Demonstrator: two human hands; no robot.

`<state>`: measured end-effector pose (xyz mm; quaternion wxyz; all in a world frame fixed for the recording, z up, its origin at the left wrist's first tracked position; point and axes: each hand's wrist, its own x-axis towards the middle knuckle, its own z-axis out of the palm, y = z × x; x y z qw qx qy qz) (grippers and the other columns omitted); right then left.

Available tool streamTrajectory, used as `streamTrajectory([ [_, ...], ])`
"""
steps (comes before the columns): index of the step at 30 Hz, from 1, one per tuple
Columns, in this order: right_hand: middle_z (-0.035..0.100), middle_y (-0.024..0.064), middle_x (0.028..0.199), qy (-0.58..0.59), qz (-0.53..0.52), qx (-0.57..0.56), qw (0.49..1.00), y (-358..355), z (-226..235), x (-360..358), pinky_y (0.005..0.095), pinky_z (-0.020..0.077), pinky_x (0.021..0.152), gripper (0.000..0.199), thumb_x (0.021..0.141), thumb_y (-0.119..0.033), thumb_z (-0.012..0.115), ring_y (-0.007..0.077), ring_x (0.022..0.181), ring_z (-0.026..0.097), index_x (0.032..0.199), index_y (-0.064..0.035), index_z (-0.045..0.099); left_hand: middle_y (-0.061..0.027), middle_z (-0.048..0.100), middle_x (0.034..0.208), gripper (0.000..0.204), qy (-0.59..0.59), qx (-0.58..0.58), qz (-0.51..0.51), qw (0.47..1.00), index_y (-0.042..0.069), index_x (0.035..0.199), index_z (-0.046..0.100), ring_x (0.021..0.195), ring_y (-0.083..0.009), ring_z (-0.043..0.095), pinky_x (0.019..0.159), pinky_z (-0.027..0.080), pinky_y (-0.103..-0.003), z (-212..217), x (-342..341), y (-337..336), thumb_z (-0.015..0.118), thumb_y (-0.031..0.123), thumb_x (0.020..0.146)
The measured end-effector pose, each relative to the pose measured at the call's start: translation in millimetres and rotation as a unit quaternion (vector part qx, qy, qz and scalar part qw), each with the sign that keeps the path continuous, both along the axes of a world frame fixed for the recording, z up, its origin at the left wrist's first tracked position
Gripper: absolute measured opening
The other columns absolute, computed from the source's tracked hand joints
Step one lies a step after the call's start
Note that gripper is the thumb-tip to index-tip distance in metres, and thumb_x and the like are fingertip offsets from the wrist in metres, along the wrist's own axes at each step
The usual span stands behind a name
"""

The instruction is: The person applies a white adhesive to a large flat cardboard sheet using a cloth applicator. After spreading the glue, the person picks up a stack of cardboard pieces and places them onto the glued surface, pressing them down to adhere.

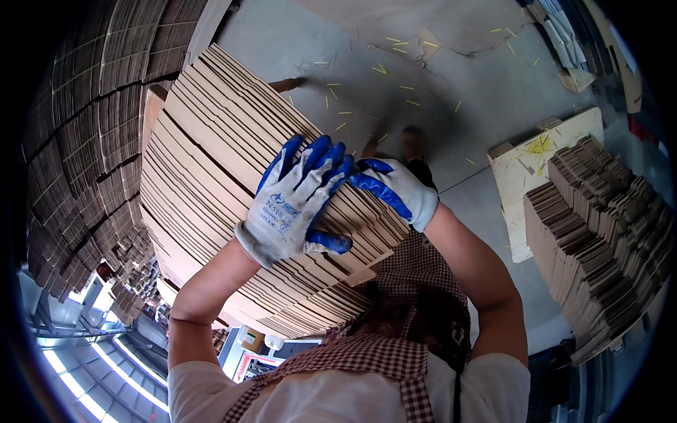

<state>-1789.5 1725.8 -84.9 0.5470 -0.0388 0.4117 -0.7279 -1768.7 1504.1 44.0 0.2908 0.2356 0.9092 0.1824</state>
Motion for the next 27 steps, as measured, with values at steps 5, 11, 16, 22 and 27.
streamTrajectory([
  [5,0.069,0.0058,0.084,-0.085,-0.056,0.085,0.991,0,31,-2,0.0273,0.0504,0.070,0.020,0.100,-0.016,0.061,0.0092,0.075,0.059,0.099,0.0029,0.068,-0.0155,0.030,0.160,0.098,-0.013,0.022,0.001,1.000,0.004,0.151,0.039,0.151,-0.0340,0.019,0.125,0.006,-0.050,16,-3,-4,0.045,0.076,0.084],
  [11,0.070,0.0040,0.085,-0.126,-0.061,0.089,0.986,0,47,-10,0.0269,0.0513,0.069,0.018,0.098,-0.015,0.064,0.0068,0.076,0.060,0.097,0.0023,0.069,-0.0136,0.031,0.160,0.099,-0.009,0.005,0.012,1.000,0.006,0.152,0.038,0.151,-0.0325,0.020,0.125,0.008,-0.050,14,10,-12,0.048,0.075,0.081],
  [16,0.069,0.0022,0.086,-0.049,-0.070,0.125,0.988,-4,53,-13,0.0255,0.0514,0.069,0.019,0.099,-0.017,0.064,0.0065,0.076,0.062,0.101,0.0007,0.071,-0.0143,0.036,0.157,0.101,0.028,0.032,0.010,0.999,0.009,0.149,0.043,0.148,-0.0345,0.028,0.122,0.018,-0.053,17,7,-17,0.059,0.072,0.073],
  [22,0.071,0.0037,0.090,0.055,-0.038,0.107,0.992,-3,59,-16,0.0241,0.0522,0.072,0.023,0.098,-0.021,0.065,0.0074,0.080,0.065,0.102,0.0005,0.071,-0.0112,0.037,0.157,0.102,0.034,0.010,-0.006,0.999,0.011,0.151,0.042,0.148,-0.0338,0.027,0.123,0.017,-0.053,17,21,-20,0.057,0.075,0.073],
  [27,0.073,0.0074,0.103,-0.135,0.006,0.039,0.990,8,21,-24,0.0278,0.0547,0.081,0.031,0.097,-0.025,0.065,0.0138,0.090,0.069,0.115,-0.0006,0.069,-0.0090,0.033,0.160,0.103,0.005,-0.002,0.001,1.000,0.012,0.153,0.037,0.150,-0.0307,0.024,0.125,0.014,-0.049,13,22,-19,0.055,0.077,0.074],
])
